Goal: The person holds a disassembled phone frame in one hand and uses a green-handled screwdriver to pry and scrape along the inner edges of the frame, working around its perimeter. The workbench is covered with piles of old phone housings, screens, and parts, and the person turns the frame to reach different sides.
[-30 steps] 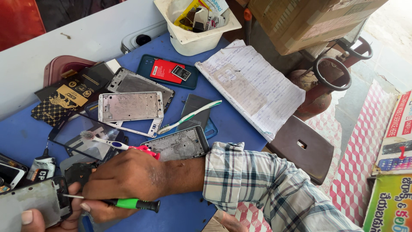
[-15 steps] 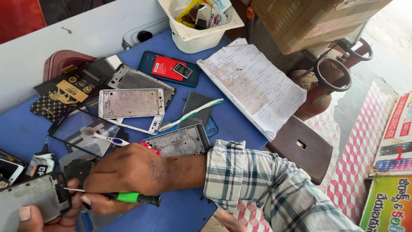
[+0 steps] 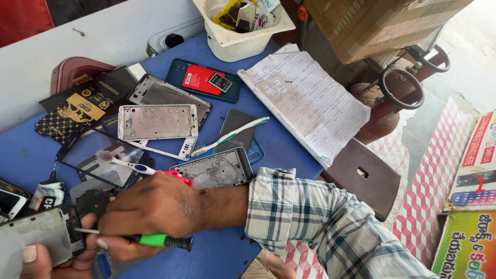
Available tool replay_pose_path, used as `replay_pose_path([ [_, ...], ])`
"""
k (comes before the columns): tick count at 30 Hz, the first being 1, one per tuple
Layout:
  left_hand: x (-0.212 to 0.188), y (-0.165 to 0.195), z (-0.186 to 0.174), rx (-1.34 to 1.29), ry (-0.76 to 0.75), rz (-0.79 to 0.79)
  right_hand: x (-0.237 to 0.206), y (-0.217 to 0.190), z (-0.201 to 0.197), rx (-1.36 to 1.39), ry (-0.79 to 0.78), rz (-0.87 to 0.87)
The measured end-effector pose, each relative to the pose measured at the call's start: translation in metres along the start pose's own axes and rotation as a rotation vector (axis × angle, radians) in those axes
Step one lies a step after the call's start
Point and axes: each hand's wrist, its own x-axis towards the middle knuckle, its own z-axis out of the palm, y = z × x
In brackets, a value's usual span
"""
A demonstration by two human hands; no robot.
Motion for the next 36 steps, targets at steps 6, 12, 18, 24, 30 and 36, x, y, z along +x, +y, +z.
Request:
replay_pose_path([
  [6, -0.019, -0.005, 0.013, 0.094, -0.045, 0.227, 0.001, 0.000, 0.000, 0.011, 0.004, -0.015],
  [12, -0.025, 0.001, 0.025, 0.113, -0.026, 0.266, 0.001, -0.001, -0.004, 0.015, -0.015, 0.003],
  [18, -0.035, 0.007, 0.035, 0.110, -0.048, 0.277, 0.003, -0.001, -0.004, 0.018, -0.014, -0.014],
  [24, -0.059, 0.008, 0.062, 0.052, -0.149, 0.386, 0.006, -0.001, -0.003, 0.011, -0.009, -0.047],
  [30, -0.078, 0.011, 0.088, 0.047, 0.071, 0.715, 0.004, -0.002, -0.004, 0.011, -0.026, -0.004],
  [36, -0.079, 0.011, 0.091, 0.048, 0.044, 0.804, 0.004, 0.000, -0.002, 0.019, -0.020, -0.006],
])
